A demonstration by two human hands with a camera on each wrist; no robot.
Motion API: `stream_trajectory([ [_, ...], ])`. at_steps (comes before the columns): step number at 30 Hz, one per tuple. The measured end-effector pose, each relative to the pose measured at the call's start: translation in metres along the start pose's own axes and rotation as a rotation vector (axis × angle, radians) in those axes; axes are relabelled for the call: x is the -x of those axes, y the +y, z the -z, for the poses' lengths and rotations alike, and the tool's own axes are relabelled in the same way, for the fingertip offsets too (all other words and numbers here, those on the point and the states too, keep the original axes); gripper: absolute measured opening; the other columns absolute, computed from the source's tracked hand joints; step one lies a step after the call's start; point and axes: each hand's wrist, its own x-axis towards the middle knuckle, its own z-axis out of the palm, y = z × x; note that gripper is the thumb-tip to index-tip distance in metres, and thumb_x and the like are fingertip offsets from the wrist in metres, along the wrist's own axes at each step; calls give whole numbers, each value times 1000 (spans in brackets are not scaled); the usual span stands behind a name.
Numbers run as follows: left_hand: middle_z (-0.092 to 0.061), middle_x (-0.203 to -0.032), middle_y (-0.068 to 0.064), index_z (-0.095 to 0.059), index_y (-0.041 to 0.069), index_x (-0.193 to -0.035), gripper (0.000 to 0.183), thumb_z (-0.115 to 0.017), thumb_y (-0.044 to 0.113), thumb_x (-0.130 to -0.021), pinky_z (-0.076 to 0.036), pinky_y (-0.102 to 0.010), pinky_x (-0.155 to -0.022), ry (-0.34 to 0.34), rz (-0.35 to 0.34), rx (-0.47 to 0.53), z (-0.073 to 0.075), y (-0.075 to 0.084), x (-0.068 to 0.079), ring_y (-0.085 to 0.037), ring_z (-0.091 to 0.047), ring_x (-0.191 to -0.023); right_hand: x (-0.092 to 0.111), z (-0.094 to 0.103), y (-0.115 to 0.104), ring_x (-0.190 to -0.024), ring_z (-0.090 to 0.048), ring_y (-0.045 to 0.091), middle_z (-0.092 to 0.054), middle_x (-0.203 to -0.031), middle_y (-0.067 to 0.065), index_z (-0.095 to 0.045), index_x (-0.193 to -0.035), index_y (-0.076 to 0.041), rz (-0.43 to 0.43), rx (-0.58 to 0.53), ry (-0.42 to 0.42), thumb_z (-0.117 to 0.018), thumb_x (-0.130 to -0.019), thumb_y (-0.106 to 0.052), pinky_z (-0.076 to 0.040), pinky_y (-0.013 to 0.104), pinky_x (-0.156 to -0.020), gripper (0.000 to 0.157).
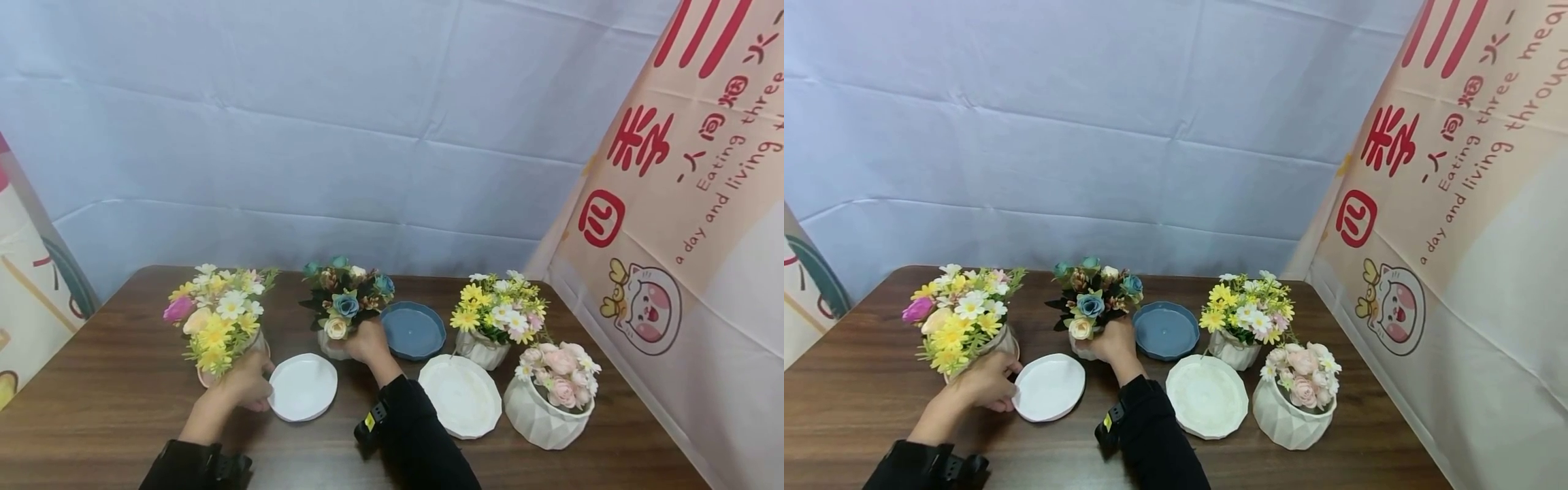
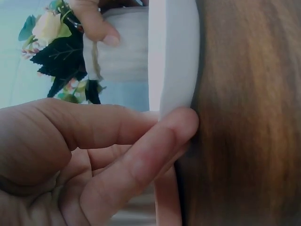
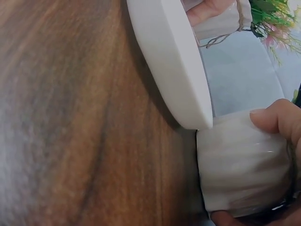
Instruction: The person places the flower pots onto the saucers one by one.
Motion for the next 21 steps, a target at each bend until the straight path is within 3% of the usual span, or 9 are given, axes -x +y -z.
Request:
stream_trajectory([
  [4, -55, -61, -14, -53, -18, -96, 27, -52, -15, -69, -52, -29, -45, 0, 1, 1, 0, 0, 0, -18, -60, -48, 0, 0, 1, -101, -55, 33, -57, -113, 21, -46, -127, 10, 12, -20, 16, -82, -69, -31, -48, 40, -82, 80],
  [10, -54, -63, -14, -55, -17, -95, 26, -53, -16, -69, -52, -29, -45, 8, -7, -14, 0, 0, 1, -18, -60, -48, 1, 0, 0, -99, -56, 34, -57, -111, 23, -48, -124, 12, 10, 19, 24, -82, -68, -36, -48, 40, -81, 81],
  [16, -52, -68, -14, -55, -16, -96, 26, -54, -15, -70, -52, -28, -46, 10, 1, -33, 0, -1, 1, -18, -59, -49, 2, 4, 0, -96, -57, 34, -59, -107, 22, -52, -121, 10, 70, 36, 51, -83, -67, -34, -49, 40, -79, 76],
  [21, -53, -66, -13, -54, -17, -98, 27, -54, -15, -71, -52, -28, -46, 2, 4, -39, 0, 0, 0, -18, -59, -49, 3, 10, -4, -96, -57, 32, -59, -109, 20, -50, -124, 7, 97, -15, 90, -84, -66, -33, -49, 39, -80, 78],
])
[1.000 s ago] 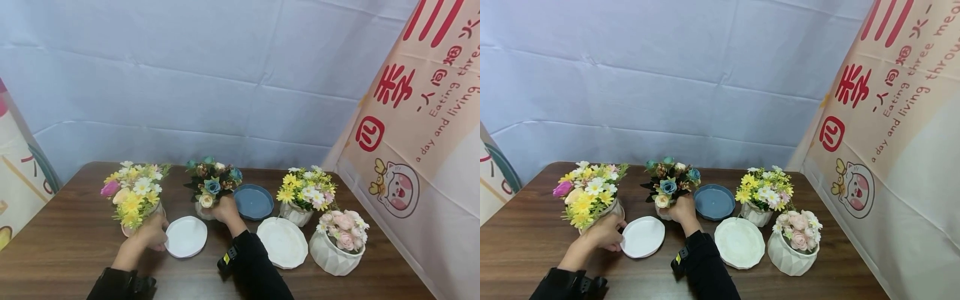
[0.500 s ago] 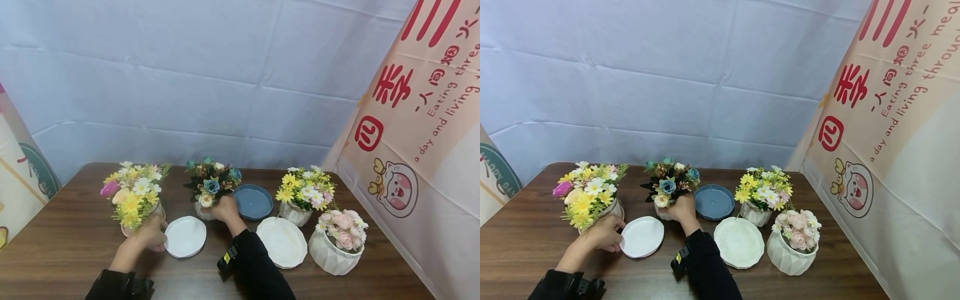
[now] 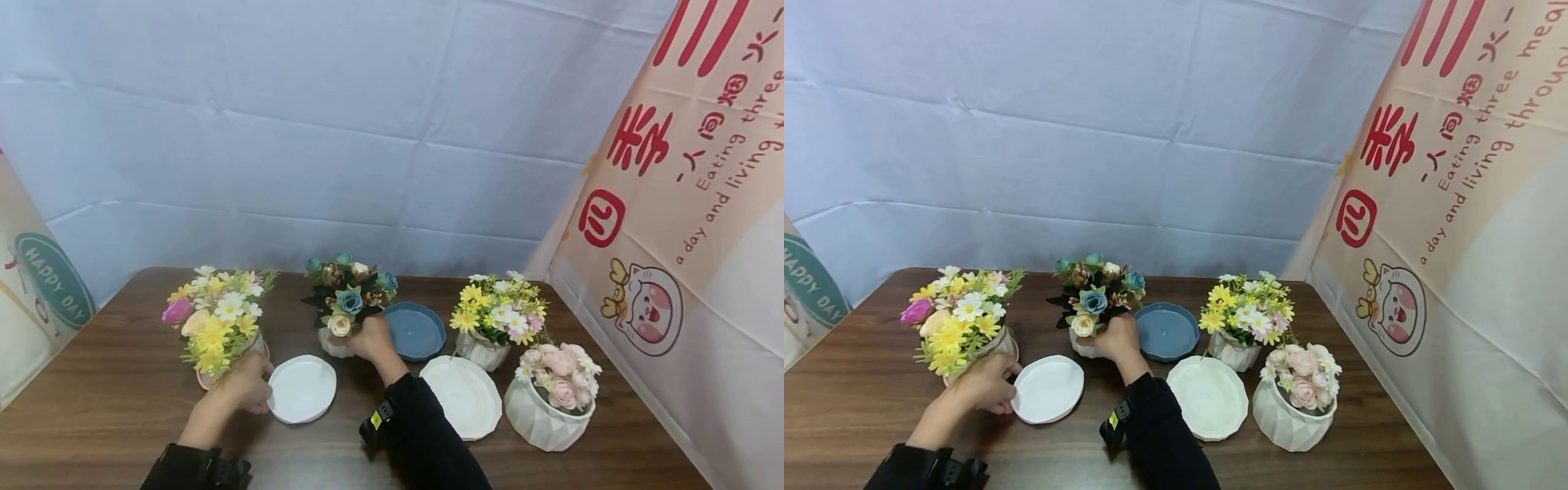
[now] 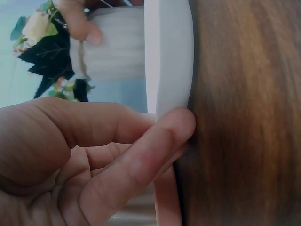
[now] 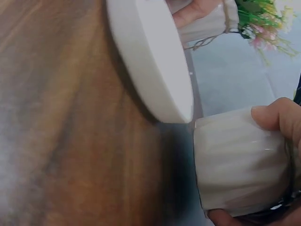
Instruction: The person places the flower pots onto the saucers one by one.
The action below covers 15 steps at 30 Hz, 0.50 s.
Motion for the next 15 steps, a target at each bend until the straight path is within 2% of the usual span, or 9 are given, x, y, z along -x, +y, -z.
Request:
stream_trajectory([
  [10, -53, -69, -14, -54, -16, -99, 27, -54, -15, -72, -52, -29, -46, 0, 11, 8, -1, 0, -1, -19, -60, -50, 0, 5, -5, -101, -56, 31, -59, -112, 17, -51, -126, 2, 42, 23, -20, -84, -67, -31, -48, 39, -83, 75],
  [15, -53, -67, -14, -54, -17, -99, 27, -55, -15, -72, -52, -29, -46, -4, 12, -2, 0, 1, -1, -18, -60, -49, 5, 5, -6, -98, -57, 31, -59, -112, 17, -51, -126, 2, 22, 24, -40, -83, -67, -34, -48, 38, -79, 77],
])
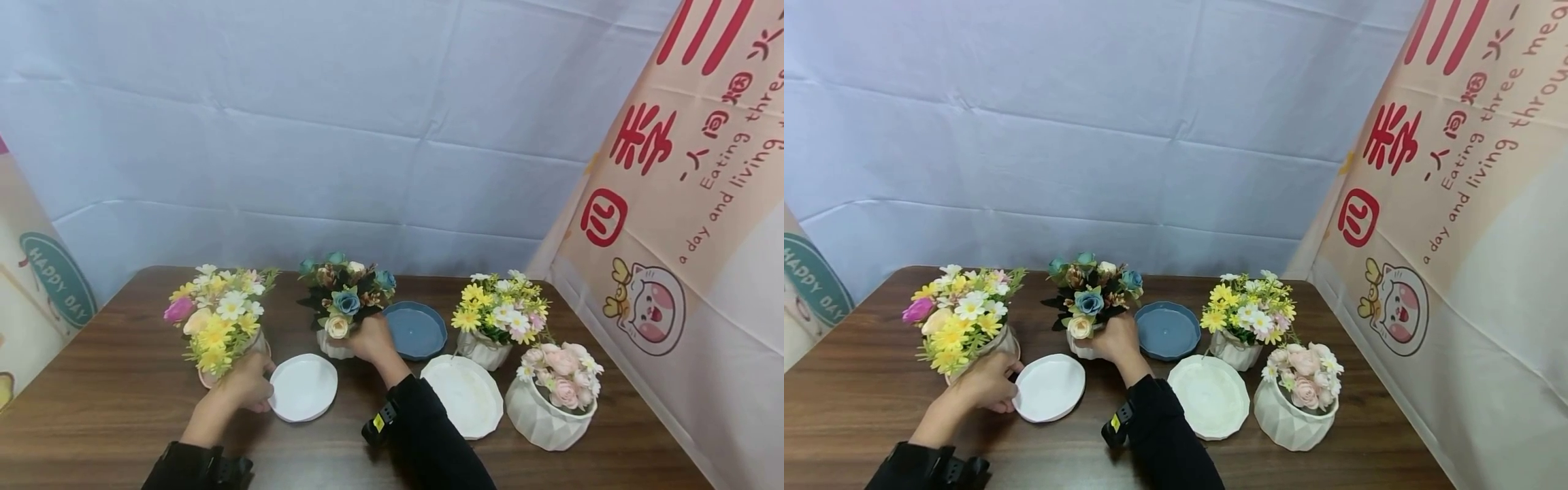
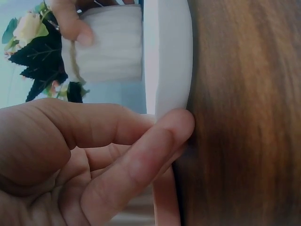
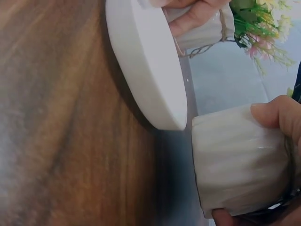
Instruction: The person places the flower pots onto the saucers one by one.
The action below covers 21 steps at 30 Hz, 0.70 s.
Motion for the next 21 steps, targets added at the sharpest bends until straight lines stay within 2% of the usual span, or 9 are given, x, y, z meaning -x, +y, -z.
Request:
stream_trajectory([
  [5, -54, -66, -13, -53, -18, -100, 28, -55, -15, -72, -52, -28, -46, -5, 2, -3, 1, 1, 0, -18, -60, -49, 5, 0, -2, -94, -57, 30, -60, -109, 16, -53, -124, 2, 6, -17, -18, -82, -67, -35, -49, 37, -76, 74],
  [10, -54, -64, -14, -54, -17, -97, 26, -54, -15, -71, -52, -28, -46, -4, -1, 8, 1, 1, 1, -18, -60, -48, 9, 2, -4, -97, -57, 27, -60, -111, 12, -55, -121, -3, 62, -43, -33, -83, -67, -33, -48, 35, -77, 68],
  [15, -54, -66, -14, -54, -17, -98, 27, -54, -15, -71, -52, -28, -46, -2, 2, 7, 2, 1, 1, -18, -60, -49, 17, 4, -11, -104, -55, 29, -58, -116, 13, -52, -126, -3, 95, -85, -61, -84, -65, -30, -46, 38, -84, 73],
  [21, -55, -65, -14, -53, -18, -99, 28, -54, -15, -71, -53, -28, -47, -7, 4, 9, 2, -1, -1, -19, -61, -49, 26, 0, -20, -101, -56, 25, -59, -112, 10, -55, -123, -5, 135, -71, -89, -86, -63, -29, -48, 35, -80, 71],
])
